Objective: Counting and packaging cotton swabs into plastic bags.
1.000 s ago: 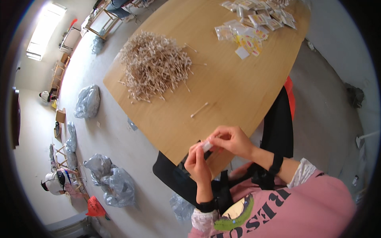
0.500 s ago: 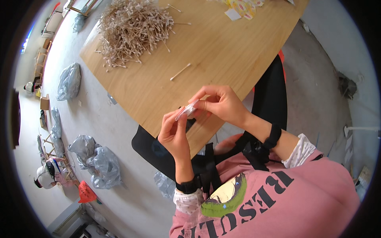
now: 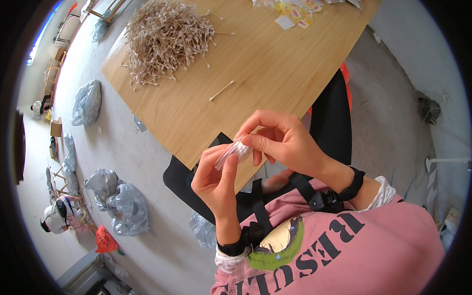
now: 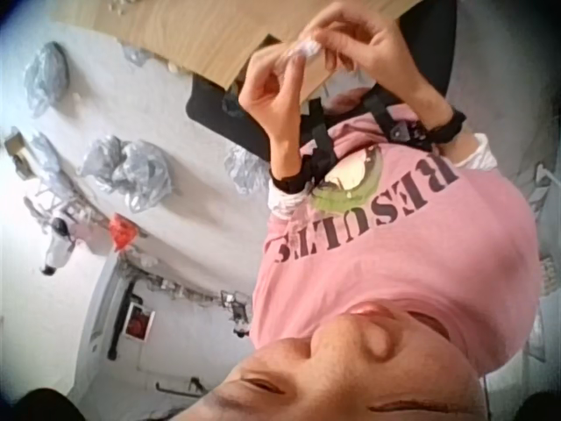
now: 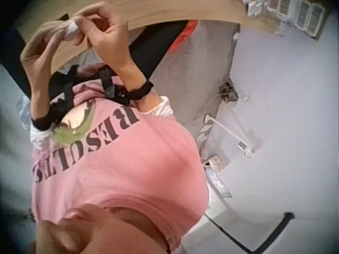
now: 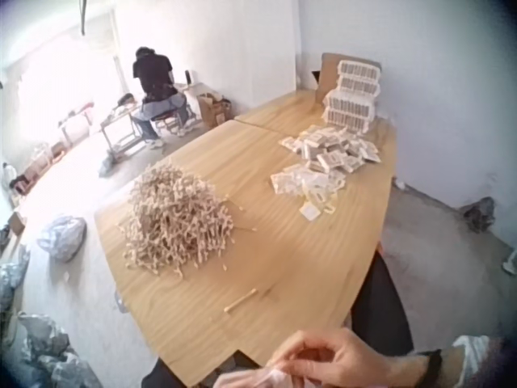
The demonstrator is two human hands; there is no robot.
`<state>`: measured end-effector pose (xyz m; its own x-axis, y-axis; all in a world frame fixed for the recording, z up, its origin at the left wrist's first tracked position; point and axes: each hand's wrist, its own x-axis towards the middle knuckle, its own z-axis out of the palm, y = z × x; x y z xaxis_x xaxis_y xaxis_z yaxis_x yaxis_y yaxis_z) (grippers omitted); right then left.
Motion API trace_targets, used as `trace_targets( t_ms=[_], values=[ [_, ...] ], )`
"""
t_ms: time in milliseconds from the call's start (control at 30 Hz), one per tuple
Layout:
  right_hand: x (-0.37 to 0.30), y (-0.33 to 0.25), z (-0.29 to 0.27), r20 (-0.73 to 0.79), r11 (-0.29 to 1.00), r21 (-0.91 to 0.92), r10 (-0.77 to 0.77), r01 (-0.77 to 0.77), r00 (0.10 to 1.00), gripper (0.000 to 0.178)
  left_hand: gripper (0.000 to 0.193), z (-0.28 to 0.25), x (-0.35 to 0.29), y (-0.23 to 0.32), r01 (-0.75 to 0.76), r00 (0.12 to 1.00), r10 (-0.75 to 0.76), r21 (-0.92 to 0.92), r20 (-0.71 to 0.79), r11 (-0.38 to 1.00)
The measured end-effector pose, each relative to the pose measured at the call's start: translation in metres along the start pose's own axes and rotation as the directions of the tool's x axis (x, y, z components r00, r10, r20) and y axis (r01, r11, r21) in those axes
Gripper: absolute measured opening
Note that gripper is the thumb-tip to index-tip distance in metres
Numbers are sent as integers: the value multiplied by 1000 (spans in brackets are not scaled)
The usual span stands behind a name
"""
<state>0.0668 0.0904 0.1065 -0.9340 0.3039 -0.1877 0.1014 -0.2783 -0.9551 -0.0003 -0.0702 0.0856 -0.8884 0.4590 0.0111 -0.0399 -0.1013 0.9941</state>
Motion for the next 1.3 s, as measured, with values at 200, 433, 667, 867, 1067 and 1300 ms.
trace_targets(
  t_ms=[200,433,667,867,1067,1300],
  values=[
    [6,0,-3,241,719,-503,-417,480,876,22,14,-9,-3,-1,-130,991,130,248,18,960],
    [6,-10,4,438,648,-544,-323,533,839,18,14,-15,-11,9,-134,989,112,277,94,952],
    [13,-11,-8,560,705,-490,-195,512,805,16,13,-22,-21,11,20,986,-45,156,163,987],
    [8,-21,-19,627,790,-503,54,351,777,23,11,-23,-28,2,39,984,-57,105,171,994],
    [-2,-16,-10,210,955,-278,-45,104,977,25,8,-27,-34,0,87,996,-87,-67,-2,994],
    [-18,17,11,59,992,-99,-78,84,995,6,19,-15,-36,0,2,998,-3,-14,-58,1000]
  ],
)
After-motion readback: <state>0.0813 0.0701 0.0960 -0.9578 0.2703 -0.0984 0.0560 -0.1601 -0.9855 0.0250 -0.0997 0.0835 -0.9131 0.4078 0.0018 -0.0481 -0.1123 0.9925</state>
